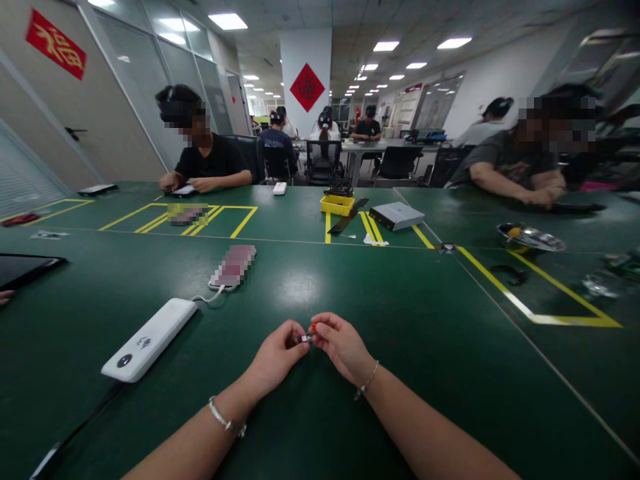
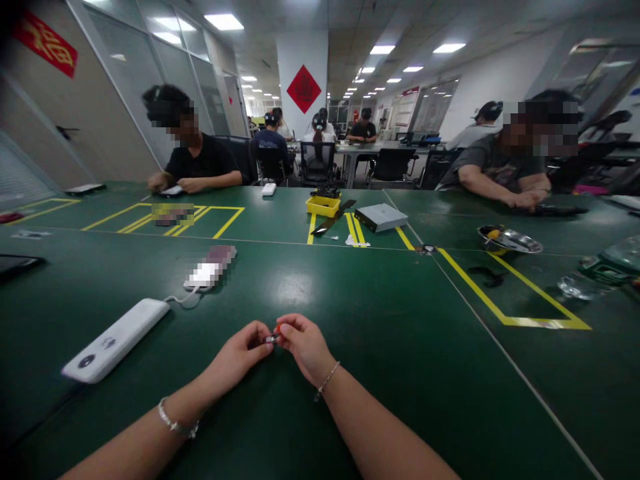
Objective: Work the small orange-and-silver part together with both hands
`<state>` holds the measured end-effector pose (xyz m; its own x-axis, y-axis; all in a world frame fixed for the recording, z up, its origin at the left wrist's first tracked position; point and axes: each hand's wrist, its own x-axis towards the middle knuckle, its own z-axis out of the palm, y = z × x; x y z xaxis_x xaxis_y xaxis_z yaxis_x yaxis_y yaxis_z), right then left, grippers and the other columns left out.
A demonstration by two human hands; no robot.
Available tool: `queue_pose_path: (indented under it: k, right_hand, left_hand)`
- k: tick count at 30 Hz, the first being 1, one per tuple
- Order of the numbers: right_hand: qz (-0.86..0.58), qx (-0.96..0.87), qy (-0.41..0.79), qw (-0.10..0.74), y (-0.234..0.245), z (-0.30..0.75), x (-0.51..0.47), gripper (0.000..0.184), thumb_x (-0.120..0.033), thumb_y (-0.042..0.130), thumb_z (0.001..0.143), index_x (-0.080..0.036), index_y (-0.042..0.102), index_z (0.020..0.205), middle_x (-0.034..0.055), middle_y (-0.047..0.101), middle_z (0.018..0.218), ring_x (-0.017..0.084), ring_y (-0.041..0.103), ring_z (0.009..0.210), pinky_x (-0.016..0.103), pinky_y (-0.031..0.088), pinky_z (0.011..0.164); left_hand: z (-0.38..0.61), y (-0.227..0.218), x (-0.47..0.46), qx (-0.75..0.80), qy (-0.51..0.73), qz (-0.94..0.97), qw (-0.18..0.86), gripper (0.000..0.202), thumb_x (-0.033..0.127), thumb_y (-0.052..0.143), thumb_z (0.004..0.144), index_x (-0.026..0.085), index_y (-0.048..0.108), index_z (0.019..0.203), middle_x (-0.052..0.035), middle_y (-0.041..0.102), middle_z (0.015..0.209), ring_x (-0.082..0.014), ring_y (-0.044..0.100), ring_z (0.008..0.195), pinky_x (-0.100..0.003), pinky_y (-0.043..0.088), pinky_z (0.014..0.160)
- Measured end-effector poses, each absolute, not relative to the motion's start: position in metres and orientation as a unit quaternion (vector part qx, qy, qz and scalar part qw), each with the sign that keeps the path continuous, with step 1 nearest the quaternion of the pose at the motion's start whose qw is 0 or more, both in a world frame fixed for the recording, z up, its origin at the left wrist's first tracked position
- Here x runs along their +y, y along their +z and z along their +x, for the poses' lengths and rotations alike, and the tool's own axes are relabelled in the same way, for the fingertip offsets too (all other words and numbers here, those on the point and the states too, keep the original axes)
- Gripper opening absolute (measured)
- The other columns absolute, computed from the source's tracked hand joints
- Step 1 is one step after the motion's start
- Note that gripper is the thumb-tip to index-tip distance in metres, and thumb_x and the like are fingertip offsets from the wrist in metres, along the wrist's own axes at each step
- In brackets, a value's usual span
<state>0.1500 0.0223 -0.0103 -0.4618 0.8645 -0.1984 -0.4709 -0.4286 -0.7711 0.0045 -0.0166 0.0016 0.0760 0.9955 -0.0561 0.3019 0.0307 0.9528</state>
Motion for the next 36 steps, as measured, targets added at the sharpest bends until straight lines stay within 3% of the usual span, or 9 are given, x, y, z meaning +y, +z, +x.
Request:
queue_pose_path:
  k: [9, 15, 23, 36]
  right_hand:
    - [-0.348, -0.351, 0.729, 0.473, -0.012, 0.149, 0.018, 0.017, -0.023, 0.068, 0.059, -0.015, 0.063, 0.072, 0.002, 0.061, 0.071, 0.01, 0.055, 0.067, 0.026, 0.042, 0.068]
    - [-0.425, -0.339, 0.648, 0.533, -0.012, 0.141, 0.005, 0.022, -0.027, 0.068, 0.058, -0.015, 0.065, 0.076, 0.0031, 0.064, 0.075, 0.011, 0.056, 0.067, 0.028, 0.043, 0.071]
    - [-0.509, -0.37, 0.565, 0.534, -0.004, 0.129, -0.017, 0.023, -0.031, 0.065, 0.062, -0.017, 0.067, 0.08, 0.0039, 0.065, 0.08, 0.015, 0.057, 0.077, 0.03, 0.042, 0.079]
    - [-0.449, -0.372, 0.602, 0.545, -0.009, 0.124, -0.032, 0.03, -0.037, 0.058, 0.071, -0.016, 0.066, 0.09, 0.0067, 0.063, 0.096, 0.019, 0.056, 0.089, 0.035, 0.042, 0.085]
  left_hand:
    - [0.009, 0.0, -0.021, 0.585, 0.421, 0.57, 0.394, 0.008, 0.022, 0.054, 0.069, 0.019, 0.053, 0.076, 0.0053, 0.05, 0.063, -0.0107, 0.047, 0.06, -0.021, 0.036, 0.058]
    - [0.008, -0.005, -0.025, 0.593, 0.43, 0.572, 0.369, 0.011, 0.025, 0.055, 0.069, 0.021, 0.054, 0.08, 0.0025, 0.057, 0.075, -0.0121, 0.052, 0.066, -0.024, 0.04, 0.063]
    - [0.012, -0.002, -0.027, 0.597, 0.441, 0.588, 0.322, 0.01, 0.024, 0.057, 0.069, 0.021, 0.056, 0.078, 0.0019, 0.058, 0.076, -0.0132, 0.053, 0.067, -0.025, 0.041, 0.061]
    - [0.011, -0.001, -0.03, 0.591, 0.473, 0.606, 0.244, 0.008, 0.014, 0.058, 0.067, 0.02, 0.057, 0.072, 0.0032, 0.055, 0.07, -0.0125, 0.052, 0.067, -0.025, 0.041, 0.063]
